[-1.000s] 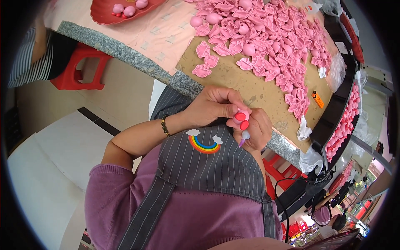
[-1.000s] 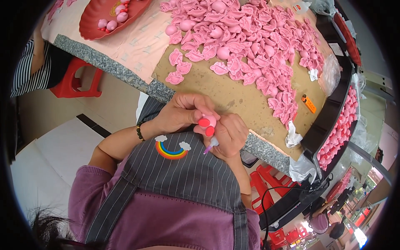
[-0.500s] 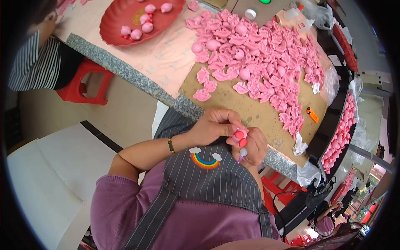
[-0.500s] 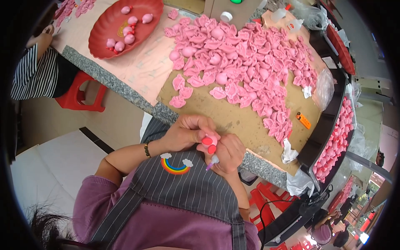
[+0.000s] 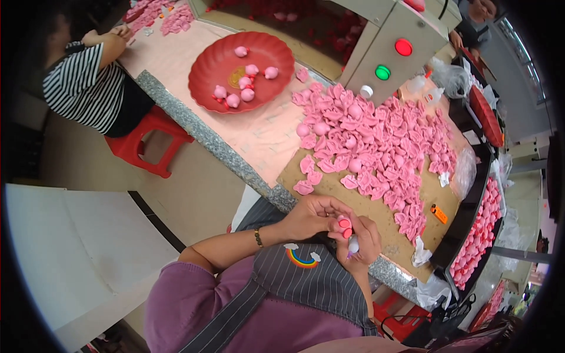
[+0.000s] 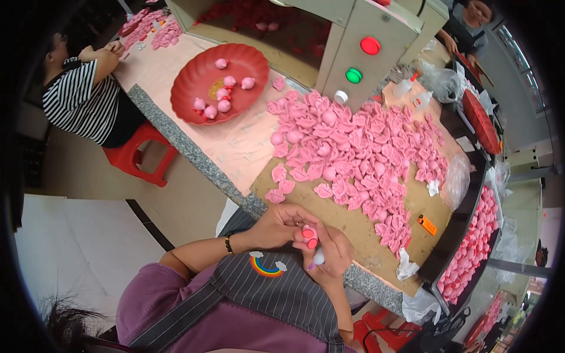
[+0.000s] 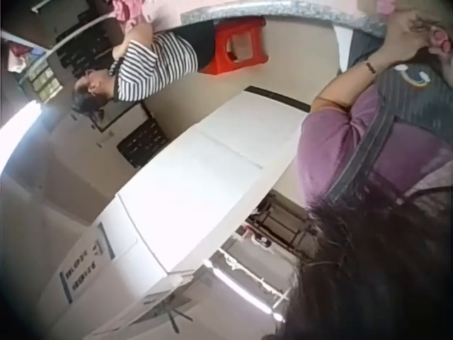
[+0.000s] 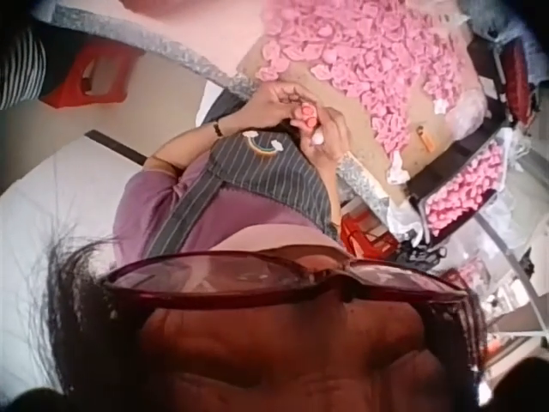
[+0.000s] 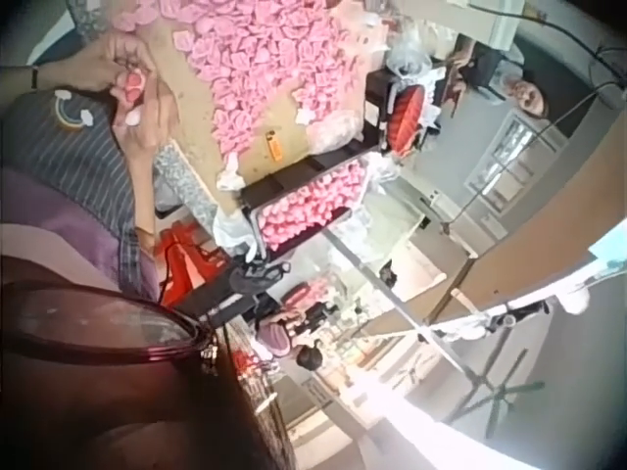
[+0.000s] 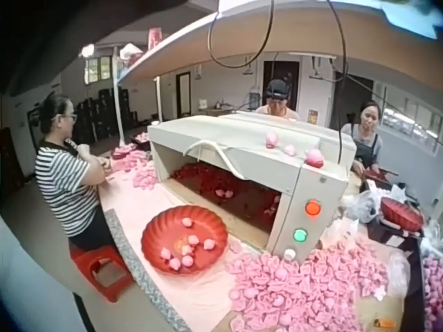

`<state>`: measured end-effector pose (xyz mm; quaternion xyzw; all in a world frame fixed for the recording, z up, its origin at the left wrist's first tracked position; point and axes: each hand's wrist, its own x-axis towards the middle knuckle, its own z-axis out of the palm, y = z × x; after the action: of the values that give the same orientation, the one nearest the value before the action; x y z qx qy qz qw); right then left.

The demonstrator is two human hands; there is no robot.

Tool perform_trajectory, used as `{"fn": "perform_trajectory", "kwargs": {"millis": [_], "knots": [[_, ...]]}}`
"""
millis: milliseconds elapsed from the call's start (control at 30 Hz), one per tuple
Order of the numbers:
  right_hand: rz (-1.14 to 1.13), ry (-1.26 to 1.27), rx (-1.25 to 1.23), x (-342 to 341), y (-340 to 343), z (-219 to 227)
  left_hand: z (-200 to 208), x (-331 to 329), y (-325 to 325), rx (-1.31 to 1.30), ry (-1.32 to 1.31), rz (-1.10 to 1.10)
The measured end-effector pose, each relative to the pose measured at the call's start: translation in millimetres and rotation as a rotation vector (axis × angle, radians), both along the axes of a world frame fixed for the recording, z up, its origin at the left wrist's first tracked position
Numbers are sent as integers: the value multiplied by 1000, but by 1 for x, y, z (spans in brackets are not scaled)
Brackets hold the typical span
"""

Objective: Assembling small pink plastic toy components by applying glue from a bottle.

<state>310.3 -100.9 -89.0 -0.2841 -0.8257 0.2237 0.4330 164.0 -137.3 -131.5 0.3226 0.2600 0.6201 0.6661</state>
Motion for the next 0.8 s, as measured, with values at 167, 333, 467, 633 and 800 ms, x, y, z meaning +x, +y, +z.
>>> {"fn": "perform_trajectory", "kwargs": {"millis": [167,333,467,633,800], "knots": [[5,-33,9,-3,5,-2,-3,3,0,-39,-43,-6],[-14,130,-326,-11,8,0,35,-35,13,-108,217,253],[32,184,-435,8,10,-18,46,-139,44,191,926,768],[73,172,-553,15,6,-25,57,-193,53,192,1624,1139],[15,230,-471,11,5,-27,40,-194,52,226,1960,927]]}}
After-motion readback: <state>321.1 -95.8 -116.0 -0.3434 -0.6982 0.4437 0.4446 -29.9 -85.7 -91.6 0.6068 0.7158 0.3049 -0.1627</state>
